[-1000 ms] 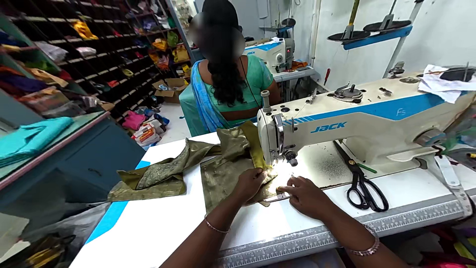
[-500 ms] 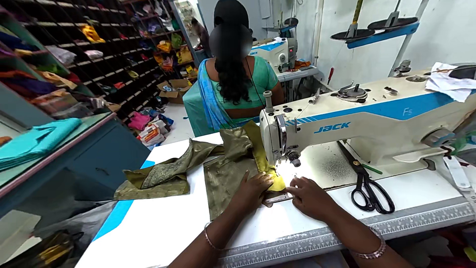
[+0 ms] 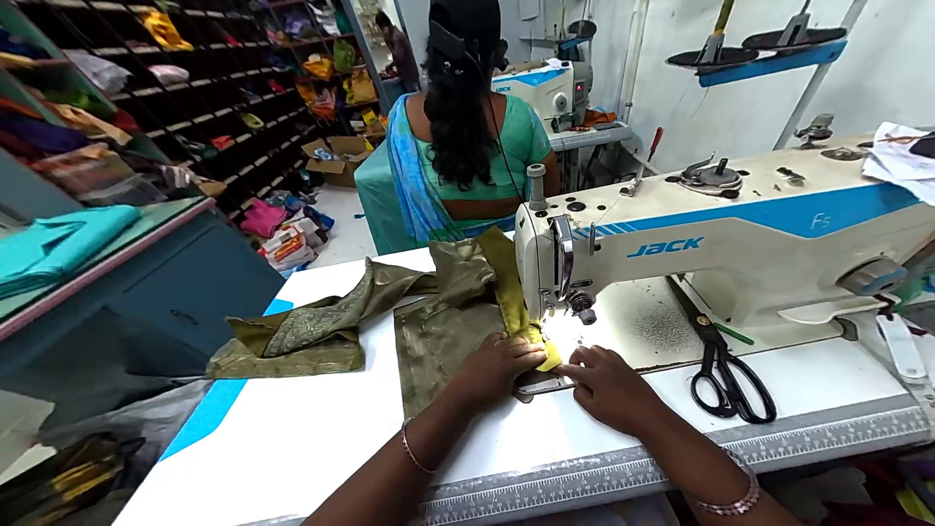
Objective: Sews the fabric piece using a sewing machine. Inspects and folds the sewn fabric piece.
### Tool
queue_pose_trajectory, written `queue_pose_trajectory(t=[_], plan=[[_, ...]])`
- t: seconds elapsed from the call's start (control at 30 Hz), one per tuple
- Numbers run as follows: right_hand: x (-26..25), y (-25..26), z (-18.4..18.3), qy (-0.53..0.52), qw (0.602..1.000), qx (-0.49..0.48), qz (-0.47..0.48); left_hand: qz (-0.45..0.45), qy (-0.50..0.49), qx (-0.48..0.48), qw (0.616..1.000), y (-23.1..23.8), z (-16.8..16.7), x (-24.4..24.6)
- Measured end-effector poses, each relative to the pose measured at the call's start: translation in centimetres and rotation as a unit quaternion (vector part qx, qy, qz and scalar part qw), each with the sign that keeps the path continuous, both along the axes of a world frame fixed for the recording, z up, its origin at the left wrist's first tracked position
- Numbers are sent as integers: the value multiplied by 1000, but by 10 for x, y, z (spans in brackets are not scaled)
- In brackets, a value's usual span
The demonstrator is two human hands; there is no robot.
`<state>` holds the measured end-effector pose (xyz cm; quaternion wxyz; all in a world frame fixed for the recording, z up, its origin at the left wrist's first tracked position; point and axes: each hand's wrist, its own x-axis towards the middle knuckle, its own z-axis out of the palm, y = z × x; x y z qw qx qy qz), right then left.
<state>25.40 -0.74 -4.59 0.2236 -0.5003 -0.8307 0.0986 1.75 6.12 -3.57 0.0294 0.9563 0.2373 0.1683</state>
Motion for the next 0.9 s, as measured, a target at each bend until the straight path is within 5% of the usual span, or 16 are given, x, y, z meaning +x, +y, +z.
queue_pose_trajectory(t=[0.9], plan=[[1, 0, -6, 1, 999, 53, 3, -22, -2, -88, 996, 18, -1, -9]])
